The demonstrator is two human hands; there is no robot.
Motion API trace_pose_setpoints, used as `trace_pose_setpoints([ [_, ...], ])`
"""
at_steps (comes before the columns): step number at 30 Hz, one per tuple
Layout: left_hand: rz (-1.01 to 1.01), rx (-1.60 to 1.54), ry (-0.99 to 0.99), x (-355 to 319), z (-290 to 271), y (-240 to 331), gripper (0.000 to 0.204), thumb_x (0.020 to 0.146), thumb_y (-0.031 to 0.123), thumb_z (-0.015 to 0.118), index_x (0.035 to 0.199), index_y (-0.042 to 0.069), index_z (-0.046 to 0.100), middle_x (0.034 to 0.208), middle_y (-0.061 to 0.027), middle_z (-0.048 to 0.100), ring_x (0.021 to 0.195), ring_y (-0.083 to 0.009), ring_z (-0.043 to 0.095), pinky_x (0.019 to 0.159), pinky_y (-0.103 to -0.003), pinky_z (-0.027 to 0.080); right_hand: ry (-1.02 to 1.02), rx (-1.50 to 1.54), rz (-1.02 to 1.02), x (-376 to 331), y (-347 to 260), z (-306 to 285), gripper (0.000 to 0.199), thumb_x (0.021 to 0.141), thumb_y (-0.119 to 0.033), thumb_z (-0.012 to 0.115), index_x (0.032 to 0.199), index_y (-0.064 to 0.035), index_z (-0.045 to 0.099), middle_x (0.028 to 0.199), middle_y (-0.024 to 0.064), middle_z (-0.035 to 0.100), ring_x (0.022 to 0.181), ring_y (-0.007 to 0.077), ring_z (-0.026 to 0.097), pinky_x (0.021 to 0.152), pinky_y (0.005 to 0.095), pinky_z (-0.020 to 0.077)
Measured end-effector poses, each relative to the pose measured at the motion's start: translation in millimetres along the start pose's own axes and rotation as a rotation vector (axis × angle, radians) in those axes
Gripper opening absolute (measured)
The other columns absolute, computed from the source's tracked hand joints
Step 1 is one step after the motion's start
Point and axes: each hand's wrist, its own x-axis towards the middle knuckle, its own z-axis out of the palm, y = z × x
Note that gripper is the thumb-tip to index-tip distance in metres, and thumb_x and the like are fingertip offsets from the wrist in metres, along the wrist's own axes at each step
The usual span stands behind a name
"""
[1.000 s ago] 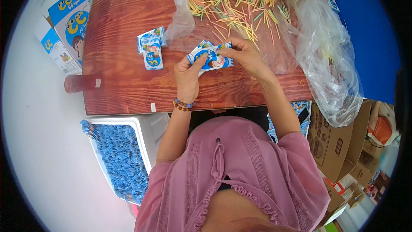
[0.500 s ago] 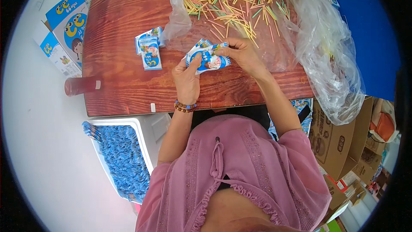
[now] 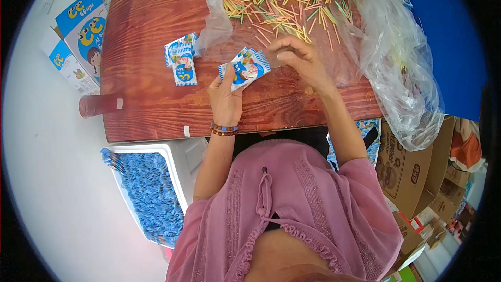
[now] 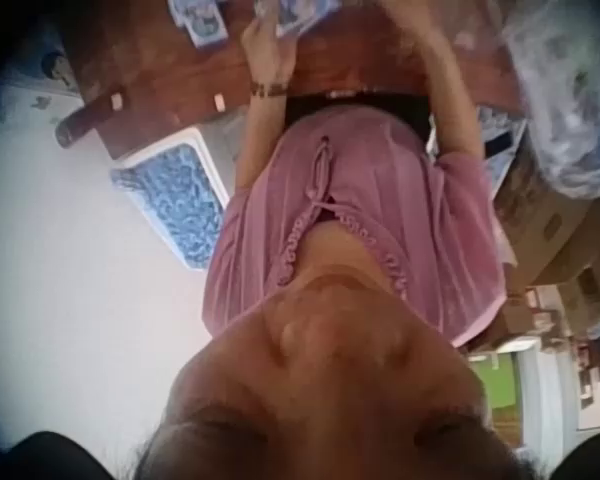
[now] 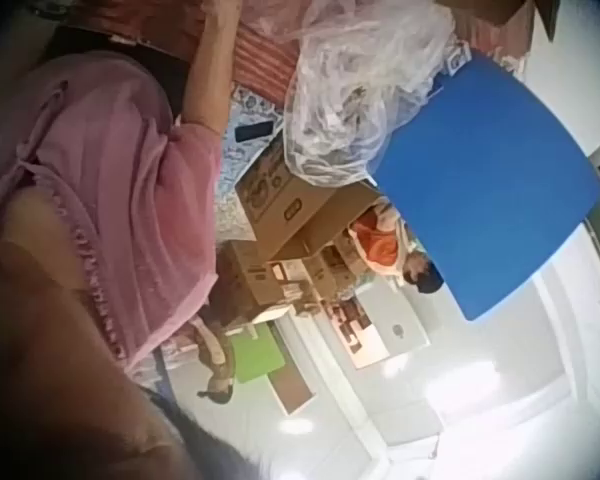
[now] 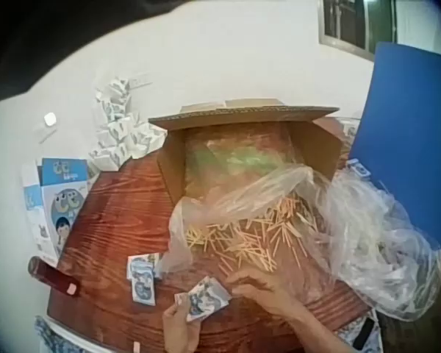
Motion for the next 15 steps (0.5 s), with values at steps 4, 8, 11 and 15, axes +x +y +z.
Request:
trace_pose_setpoints([
  [4,-0.070,0.035,0.004,-1,9,-1,0.023,0.095,0.019,0.056,0.102,-0.002,0.063,0.103,-0.0105,0.067,0.092,-0.0200,0.065,0.082,-0.035,0.053,-0.142,-0.602,-0.228,-4,-5,-1,0.018,0.078,-0.013,0.071,0.093,-0.0039,0.066,0.128,0.0075,0.051,0.117,0.0204,0.047,0.099,0.0344,0.0364],
  [8,-0.100,0.036,-0.030,-1,13,-5,0.026,0.095,0.020,0.056,0.107,-0.002,0.061,0.106,-0.0101,0.065,0.095,-0.0189,0.064,0.082,-0.034,0.052,-0.272,-0.513,-0.265,-3,2,4,0.024,0.077,-0.015,0.072,0.100,-0.0091,0.069,0.135,0.0091,0.046,0.127,0.0264,0.039,0.104,0.0393,0.0316],
  [11,-0.125,0.012,-0.030,0,13,-8,0.025,0.094,0.016,0.057,0.110,-0.003,0.060,0.107,-0.0107,0.064,0.095,-0.0186,0.064,0.080,-0.034,0.054,-0.294,-0.556,-0.299,-2,14,-3,0.025,0.077,-0.016,0.072,0.102,-0.0109,0.071,0.136,0.0095,0.046,0.128,0.0271,0.038,0.105,0.0403,0.0304],
  [15,-0.114,0.036,-0.003,-2,8,-10,0.027,0.095,0.017,0.055,0.112,-0.003,0.058,0.108,-0.0087,0.064,0.094,-0.0166,0.063,0.078,-0.032,0.054,-0.335,-0.527,-0.316,3,10,-7,0.021,0.079,-0.015,0.070,0.100,-0.0099,0.072,0.132,0.0092,0.051,0.124,0.0259,0.042,0.103,0.0395,0.0327],
])
